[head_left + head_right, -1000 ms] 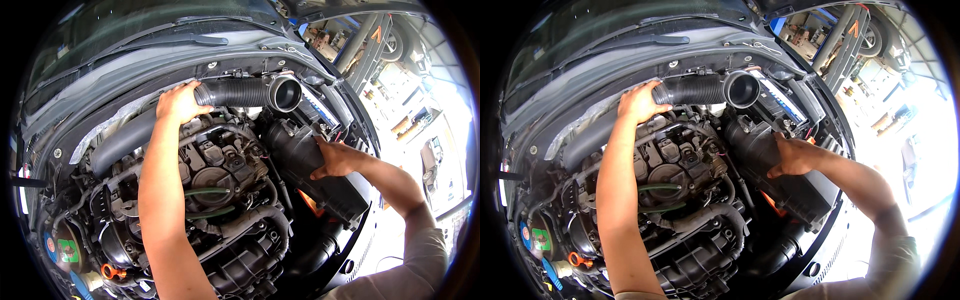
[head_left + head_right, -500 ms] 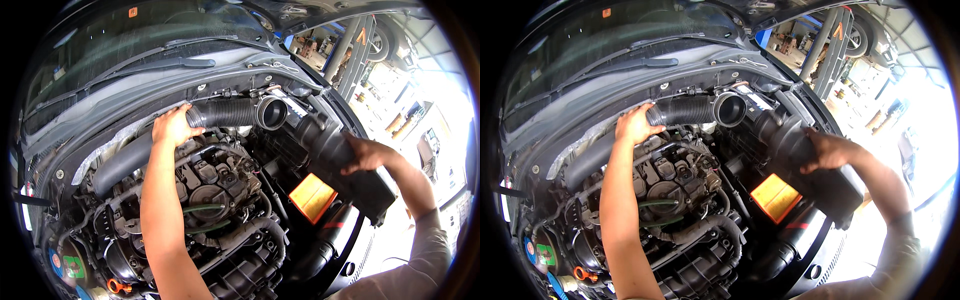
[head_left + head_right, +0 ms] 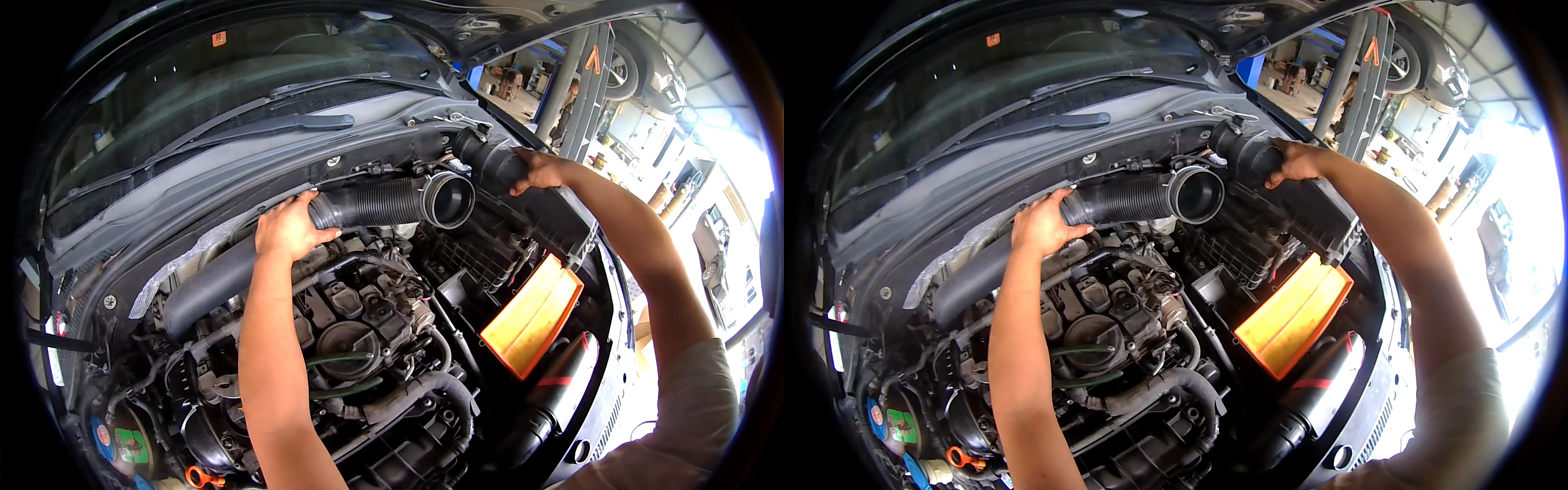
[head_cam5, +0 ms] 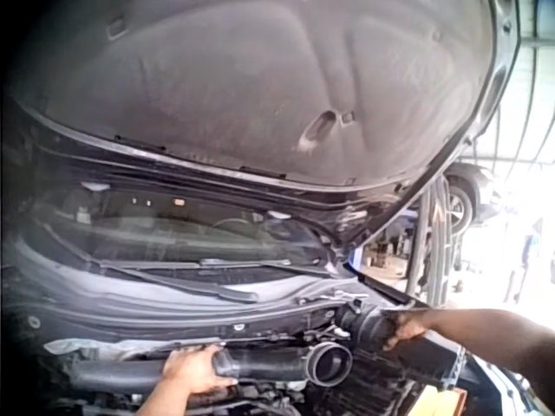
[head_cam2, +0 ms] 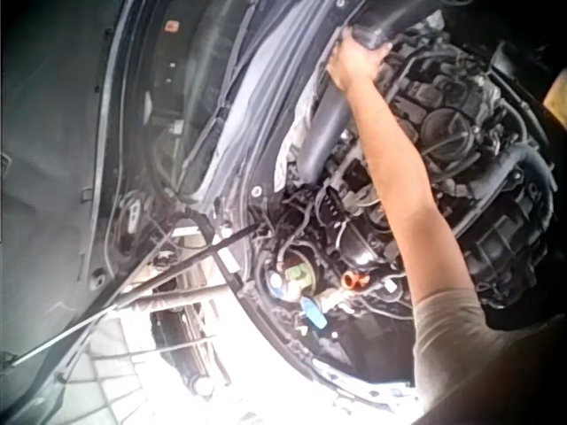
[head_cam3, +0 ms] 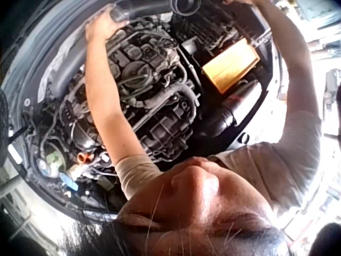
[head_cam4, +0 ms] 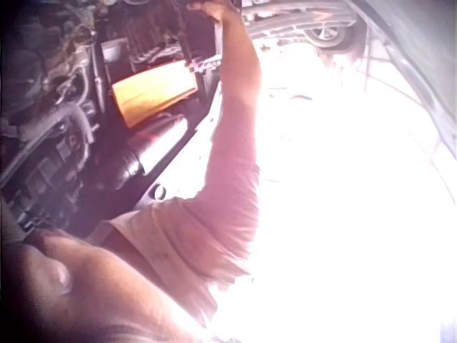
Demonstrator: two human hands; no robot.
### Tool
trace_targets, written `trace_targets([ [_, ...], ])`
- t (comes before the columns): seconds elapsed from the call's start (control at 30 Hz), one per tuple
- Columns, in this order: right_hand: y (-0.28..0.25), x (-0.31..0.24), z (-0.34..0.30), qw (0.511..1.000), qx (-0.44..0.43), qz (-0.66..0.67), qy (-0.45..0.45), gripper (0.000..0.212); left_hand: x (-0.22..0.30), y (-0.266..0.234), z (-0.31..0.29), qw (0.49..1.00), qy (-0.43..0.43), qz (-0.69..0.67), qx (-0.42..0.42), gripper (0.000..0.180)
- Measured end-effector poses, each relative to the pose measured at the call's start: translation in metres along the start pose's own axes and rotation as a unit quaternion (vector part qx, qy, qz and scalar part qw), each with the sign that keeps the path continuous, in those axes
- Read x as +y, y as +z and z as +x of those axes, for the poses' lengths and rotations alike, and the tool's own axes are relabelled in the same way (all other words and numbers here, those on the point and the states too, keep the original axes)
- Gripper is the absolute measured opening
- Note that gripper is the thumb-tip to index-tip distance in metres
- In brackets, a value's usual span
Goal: The person uses pliers to loosen hose clamps on the car's air intake system. They then detach the air intake hose and remove the air filter housing from the engine bay.
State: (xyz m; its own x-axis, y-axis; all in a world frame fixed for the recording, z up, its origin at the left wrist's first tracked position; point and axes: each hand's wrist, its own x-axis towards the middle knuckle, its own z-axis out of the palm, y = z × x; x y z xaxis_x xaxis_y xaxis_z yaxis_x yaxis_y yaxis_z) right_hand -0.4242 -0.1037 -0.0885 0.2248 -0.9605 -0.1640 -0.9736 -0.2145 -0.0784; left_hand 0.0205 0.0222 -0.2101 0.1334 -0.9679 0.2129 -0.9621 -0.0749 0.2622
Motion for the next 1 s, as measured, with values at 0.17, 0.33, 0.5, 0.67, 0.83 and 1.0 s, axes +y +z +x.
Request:
trace_targets([
  [0.17,-0.004,-0.006,0.016,1.0,-0.008,-0.013,-0.013,0.121,-0.001,0.002,0.002,1.0,0.003,-0.006,0.005,0.092],
  [0.33,-0.013,-0.005,0.012,1.0,-0.007,-0.015,-0.003,0.117,0.004,-0.002,0.001,1.0,-0.018,0.01,-0.013,0.089],
  [0.5,-0.005,-0.009,0.009,0.998,-0.034,-0.061,0.0,0.125,0.004,-0.004,-0.001,1.0,-0.015,0.005,-0.009,0.089],
  [0.67,0.001,-0.011,0.013,0.991,-0.016,-0.13,0.009,0.13,0.002,-0.002,0.0,1.0,-0.005,0.003,-0.006,0.089],
  [0.83,0.0,-0.017,0.01,0.987,-0.02,-0.16,0.022,0.138,0.0,-0.001,-0.002,1.0,0.007,-0.011,0.008,0.09],
  [1.0,0.005,-0.053,-0.025,0.943,0.159,-0.286,0.057,0.125,-0.002,-0.001,0.0,1.0,0.01,0.003,0.0,0.089],
])
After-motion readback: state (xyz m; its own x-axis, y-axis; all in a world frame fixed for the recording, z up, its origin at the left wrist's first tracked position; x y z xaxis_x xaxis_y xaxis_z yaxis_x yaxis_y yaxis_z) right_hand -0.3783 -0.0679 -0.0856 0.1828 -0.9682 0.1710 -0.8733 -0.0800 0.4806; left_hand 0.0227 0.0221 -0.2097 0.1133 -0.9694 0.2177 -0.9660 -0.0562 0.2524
